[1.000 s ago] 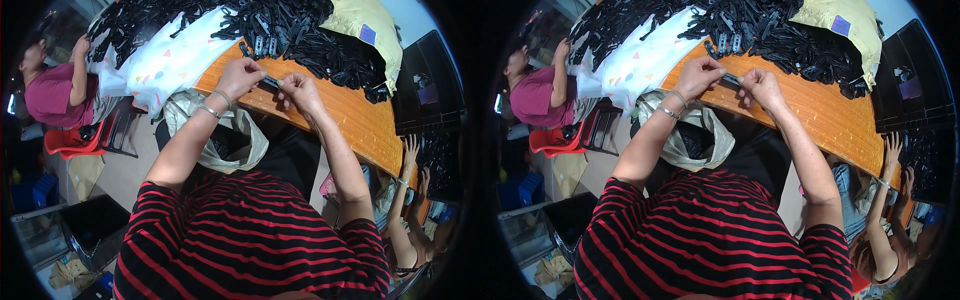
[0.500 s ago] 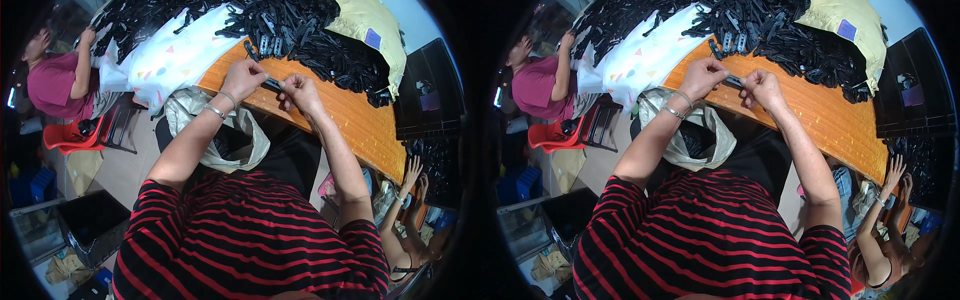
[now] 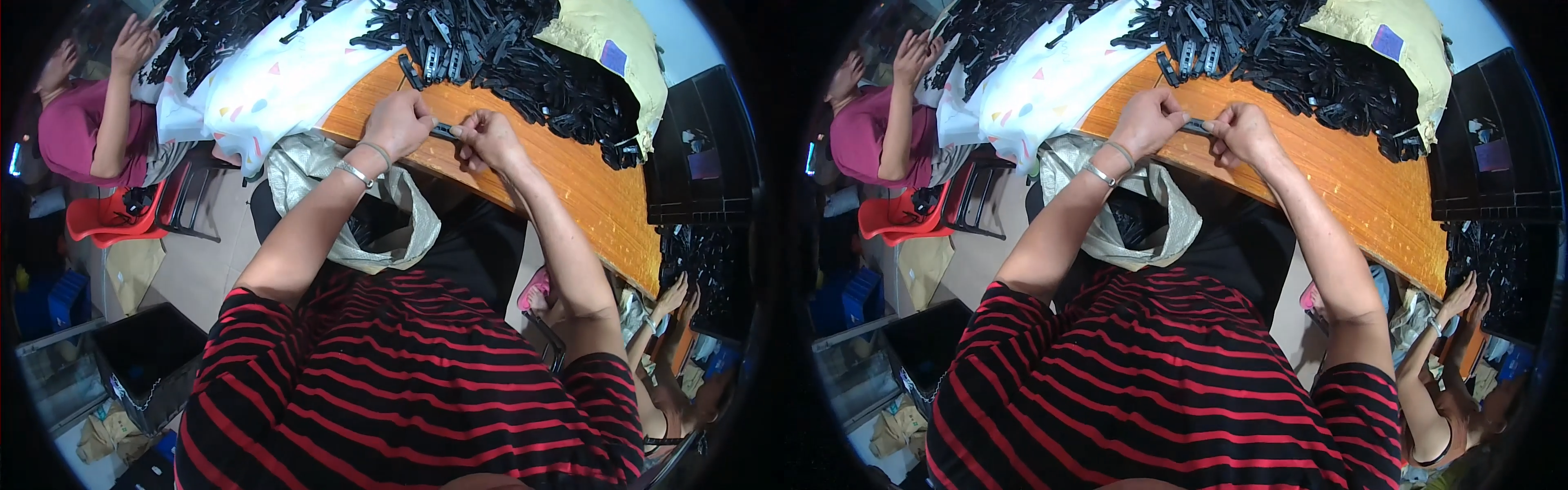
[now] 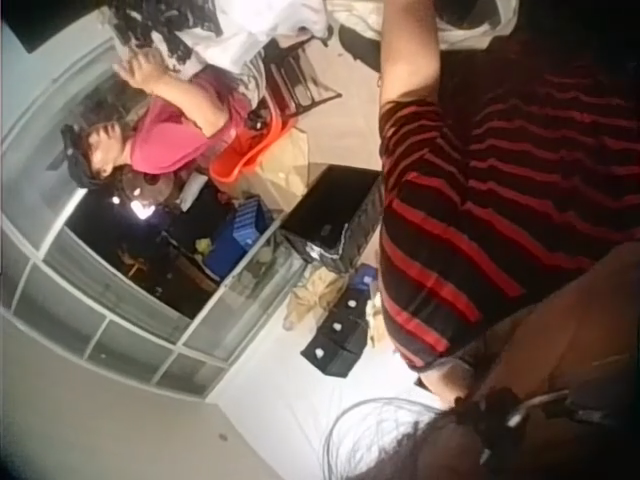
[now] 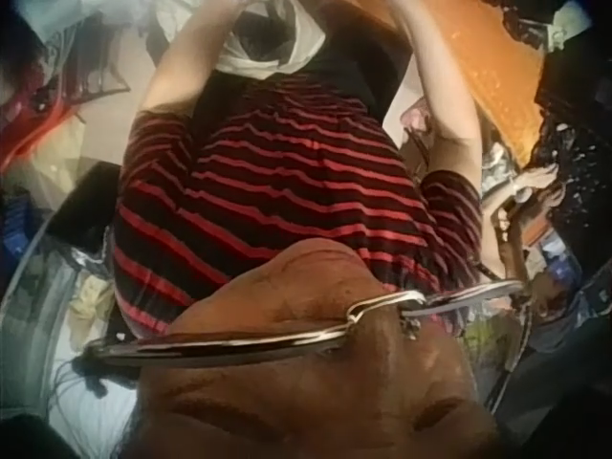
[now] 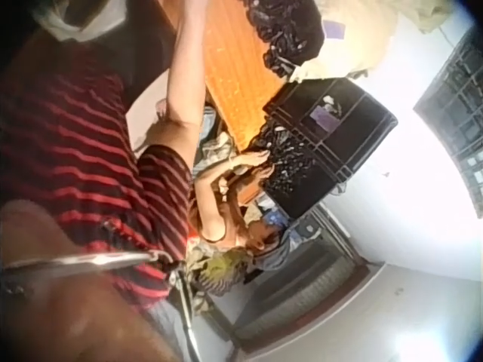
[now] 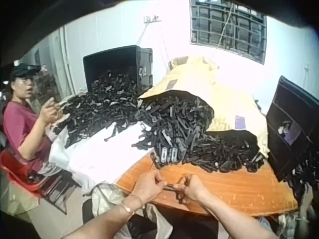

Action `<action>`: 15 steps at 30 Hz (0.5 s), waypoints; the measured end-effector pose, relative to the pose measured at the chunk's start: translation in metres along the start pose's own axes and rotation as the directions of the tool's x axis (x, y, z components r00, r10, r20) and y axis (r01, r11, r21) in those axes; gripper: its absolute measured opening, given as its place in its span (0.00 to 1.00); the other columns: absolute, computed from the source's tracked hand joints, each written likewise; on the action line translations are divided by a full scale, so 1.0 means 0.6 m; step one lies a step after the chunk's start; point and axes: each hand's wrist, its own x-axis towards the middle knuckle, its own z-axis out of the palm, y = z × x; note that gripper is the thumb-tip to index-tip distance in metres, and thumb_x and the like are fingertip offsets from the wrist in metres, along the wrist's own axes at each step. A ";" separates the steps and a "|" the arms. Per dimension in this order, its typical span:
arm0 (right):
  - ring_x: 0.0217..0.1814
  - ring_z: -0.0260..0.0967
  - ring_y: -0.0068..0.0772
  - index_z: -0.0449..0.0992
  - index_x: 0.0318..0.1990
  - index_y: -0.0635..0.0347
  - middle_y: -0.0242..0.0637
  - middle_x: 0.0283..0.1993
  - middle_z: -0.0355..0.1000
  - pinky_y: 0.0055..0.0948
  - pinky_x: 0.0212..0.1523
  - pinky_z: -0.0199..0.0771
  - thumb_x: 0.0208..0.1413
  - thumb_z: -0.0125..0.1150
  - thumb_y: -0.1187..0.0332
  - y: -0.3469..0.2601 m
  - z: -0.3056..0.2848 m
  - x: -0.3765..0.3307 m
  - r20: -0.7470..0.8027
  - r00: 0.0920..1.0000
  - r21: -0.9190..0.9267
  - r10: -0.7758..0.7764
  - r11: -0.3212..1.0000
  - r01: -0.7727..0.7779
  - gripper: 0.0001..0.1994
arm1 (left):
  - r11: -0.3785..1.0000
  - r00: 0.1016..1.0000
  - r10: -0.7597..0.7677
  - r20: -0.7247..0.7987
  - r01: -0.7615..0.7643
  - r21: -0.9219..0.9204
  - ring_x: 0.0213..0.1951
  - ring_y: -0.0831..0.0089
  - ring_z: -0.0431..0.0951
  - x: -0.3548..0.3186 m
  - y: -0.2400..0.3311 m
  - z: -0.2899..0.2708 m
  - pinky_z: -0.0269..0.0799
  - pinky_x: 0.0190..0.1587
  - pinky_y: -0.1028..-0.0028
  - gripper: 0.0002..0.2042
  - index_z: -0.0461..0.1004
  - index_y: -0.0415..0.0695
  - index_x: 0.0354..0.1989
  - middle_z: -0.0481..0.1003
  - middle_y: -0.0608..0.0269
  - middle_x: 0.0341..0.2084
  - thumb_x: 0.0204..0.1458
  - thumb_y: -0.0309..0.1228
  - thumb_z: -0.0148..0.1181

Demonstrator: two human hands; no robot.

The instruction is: Assembling or inspecting small black plastic components at a workshop table.

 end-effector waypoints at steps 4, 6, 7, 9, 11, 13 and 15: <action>0.12 0.68 0.27 0.65 0.25 0.62 0.39 0.16 0.70 0.24 0.10 0.63 0.55 0.61 0.69 0.004 0.003 -0.001 -0.018 0.998 -0.106 -0.059 0.993 0.057 0.12 | 0.994 0.999 0.035 -0.012 -0.033 0.106 0.25 0.62 0.76 -0.006 0.000 0.001 0.71 0.30 0.68 0.10 0.72 0.38 0.24 0.74 0.55 0.19 0.43 0.33 0.64; 0.12 0.68 0.27 0.66 0.24 0.62 0.38 0.16 0.71 0.24 0.11 0.64 0.55 0.61 0.69 0.011 0.004 0.003 -0.018 0.998 -0.083 -0.064 0.995 0.062 0.12 | 0.993 0.996 0.077 -0.040 -0.073 0.090 0.24 0.63 0.75 -0.015 -0.002 -0.003 0.70 0.30 0.68 0.11 0.71 0.38 0.24 0.73 0.55 0.19 0.44 0.33 0.64; 0.13 0.68 0.26 0.67 0.24 0.63 0.37 0.16 0.71 0.23 0.12 0.65 0.54 0.62 0.68 0.014 0.002 0.001 0.056 0.997 -0.092 -0.062 0.994 0.067 0.12 | 0.995 0.999 0.049 0.008 -0.049 0.090 0.24 0.65 0.74 -0.022 -0.004 -0.009 0.70 0.30 0.68 0.10 0.71 0.38 0.24 0.73 0.56 0.19 0.44 0.33 0.63; 0.15 0.69 0.25 0.69 0.25 0.64 0.35 0.17 0.71 0.23 0.14 0.66 0.53 0.63 0.66 0.024 0.005 -0.019 0.094 0.988 -0.125 -0.120 0.983 0.132 0.12 | 0.997 0.997 0.050 0.064 -0.054 0.053 0.23 0.69 0.72 -0.050 -0.008 -0.028 0.69 0.29 0.71 0.10 0.71 0.38 0.25 0.71 0.59 0.19 0.45 0.31 0.63; 0.17 0.70 0.26 0.70 0.26 0.64 0.35 0.19 0.71 0.26 0.18 0.69 0.52 0.65 0.66 0.027 -0.005 -0.042 0.152 0.981 -0.083 -0.123 0.987 0.136 0.12 | 0.996 0.993 0.085 0.078 -0.086 0.012 0.23 0.72 0.71 -0.099 -0.006 -0.059 0.68 0.29 0.73 0.09 0.71 0.38 0.25 0.70 0.62 0.18 0.45 0.31 0.63; 0.21 0.72 0.31 0.71 0.28 0.64 0.38 0.21 0.72 0.30 0.22 0.71 0.51 0.65 0.66 0.034 -0.039 -0.037 0.001 0.979 -0.252 -0.202 0.948 0.195 0.11 | 1.000 0.988 0.004 0.157 -0.002 -0.018 0.24 0.77 0.70 -0.134 -0.004 -0.089 0.67 0.29 0.77 0.07 0.71 0.38 0.27 0.69 0.65 0.20 0.46 0.27 0.63; 0.28 0.73 0.39 0.72 0.32 0.64 0.42 0.28 0.72 0.35 0.30 0.73 0.49 0.64 0.68 0.033 -0.073 -0.029 -0.205 0.852 -0.636 -0.481 0.728 0.258 0.09 | 0.998 0.997 0.043 0.070 -0.040 -0.041 0.25 0.79 0.70 -0.141 -0.010 -0.091 0.67 0.29 0.78 0.06 0.72 0.37 0.27 0.69 0.66 0.21 0.47 0.26 0.62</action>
